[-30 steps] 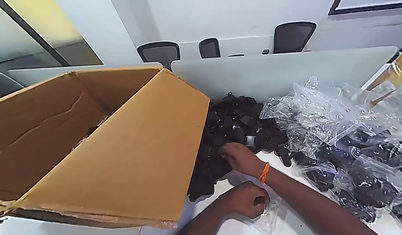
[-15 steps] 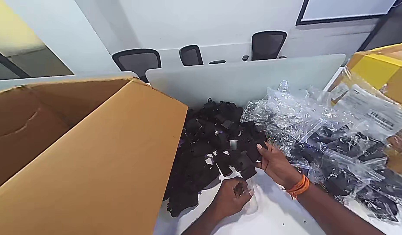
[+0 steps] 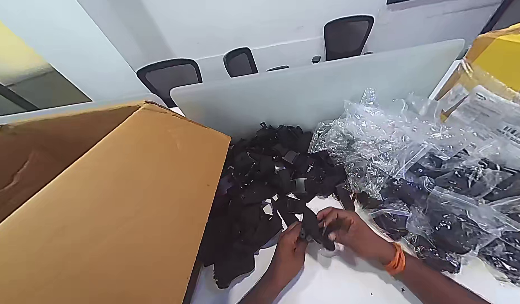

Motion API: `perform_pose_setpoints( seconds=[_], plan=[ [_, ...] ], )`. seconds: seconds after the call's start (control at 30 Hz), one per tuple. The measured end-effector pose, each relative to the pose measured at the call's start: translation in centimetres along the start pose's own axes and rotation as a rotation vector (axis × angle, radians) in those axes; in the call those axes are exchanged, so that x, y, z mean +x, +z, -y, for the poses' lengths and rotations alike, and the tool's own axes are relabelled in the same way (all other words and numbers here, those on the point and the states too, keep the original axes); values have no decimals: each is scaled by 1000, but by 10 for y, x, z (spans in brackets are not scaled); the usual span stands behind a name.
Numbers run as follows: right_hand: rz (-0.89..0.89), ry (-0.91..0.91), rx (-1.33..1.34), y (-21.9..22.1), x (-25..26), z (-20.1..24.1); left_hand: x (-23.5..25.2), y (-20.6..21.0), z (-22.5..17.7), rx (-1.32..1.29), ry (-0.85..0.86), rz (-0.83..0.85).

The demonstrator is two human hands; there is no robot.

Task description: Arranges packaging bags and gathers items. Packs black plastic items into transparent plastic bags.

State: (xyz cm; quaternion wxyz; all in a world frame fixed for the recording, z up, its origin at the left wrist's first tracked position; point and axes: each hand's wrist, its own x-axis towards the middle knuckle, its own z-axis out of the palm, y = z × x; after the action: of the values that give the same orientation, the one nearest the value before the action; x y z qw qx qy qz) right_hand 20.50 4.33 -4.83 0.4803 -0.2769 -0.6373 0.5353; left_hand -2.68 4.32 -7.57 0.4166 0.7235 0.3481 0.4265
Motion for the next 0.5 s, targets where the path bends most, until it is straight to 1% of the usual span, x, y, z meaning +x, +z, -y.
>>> perform_pose_setpoints(
  seconds=[0.03,0.1,0.17,0.2,0.3,0.37,0.43,0.5],
  plan=[
    [58,-58,-121,3,-2,-2,0,-1,1,31,27,-13],
    [117,-129,-379,12,-7,-2,1,-2,3,79,47,-37],
    [107,-189,-611,19,-11,-3,1,-4,5,99,43,-54],
    [98,-216,-679,21,-12,-4,1,-5,6,93,46,-59],
    [114,-294,-764,21,-12,-7,0,-5,5,85,43,-70],
    [136,-315,-798,20,-13,-9,0,-3,5,53,37,-56],
    [125,-333,-853,19,-13,-9,1,-3,2,-60,13,-19],
    [69,-375,-905,18,-12,-7,3,-4,-1,-237,-51,22]
  ],
)
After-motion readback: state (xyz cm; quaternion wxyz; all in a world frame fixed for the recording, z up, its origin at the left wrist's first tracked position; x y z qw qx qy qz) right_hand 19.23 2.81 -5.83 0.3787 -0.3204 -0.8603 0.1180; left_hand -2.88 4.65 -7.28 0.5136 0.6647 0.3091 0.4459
